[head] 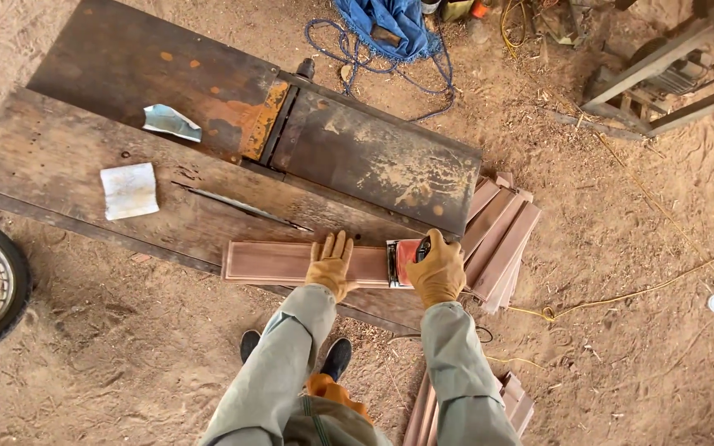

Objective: The recorder uses an electric orbital sander followed by manual sanding to finish a wooden board on a workshop bench.

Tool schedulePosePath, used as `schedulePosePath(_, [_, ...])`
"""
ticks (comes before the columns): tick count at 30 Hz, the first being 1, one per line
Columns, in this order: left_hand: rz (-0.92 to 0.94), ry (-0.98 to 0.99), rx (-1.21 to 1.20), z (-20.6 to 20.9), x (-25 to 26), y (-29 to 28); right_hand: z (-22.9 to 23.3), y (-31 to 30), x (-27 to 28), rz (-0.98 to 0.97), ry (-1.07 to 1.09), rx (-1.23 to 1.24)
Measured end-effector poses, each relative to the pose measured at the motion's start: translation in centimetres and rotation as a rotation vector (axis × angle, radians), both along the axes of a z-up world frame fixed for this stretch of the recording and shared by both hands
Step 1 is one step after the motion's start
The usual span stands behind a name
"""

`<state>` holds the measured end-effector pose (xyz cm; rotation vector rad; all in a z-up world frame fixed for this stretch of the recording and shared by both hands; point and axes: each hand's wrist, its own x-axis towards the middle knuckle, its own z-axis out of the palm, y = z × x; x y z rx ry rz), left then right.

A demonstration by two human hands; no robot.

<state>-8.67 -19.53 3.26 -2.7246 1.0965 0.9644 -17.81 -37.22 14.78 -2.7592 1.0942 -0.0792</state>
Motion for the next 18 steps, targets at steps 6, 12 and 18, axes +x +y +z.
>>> schedulePosePath(6, [0.086, 0.059, 0.056, -0.2, 0.0, -1.2, -0.3, -4.7, -2.5, -0.114, 0.033, 0.106])
schedulePosePath(12, [0.110, 0.118, 0.121, 1.3, 0.4, -1.9, -2.7, -11.5, -6.3, -0.121, 0.071, 0.118])
schedulePosePath(18, [0.031, 0.085, 0.206, 9.8, 0.2, -2.3, 0.0, -16.2, -12.1, -0.269, 0.232, 0.123])
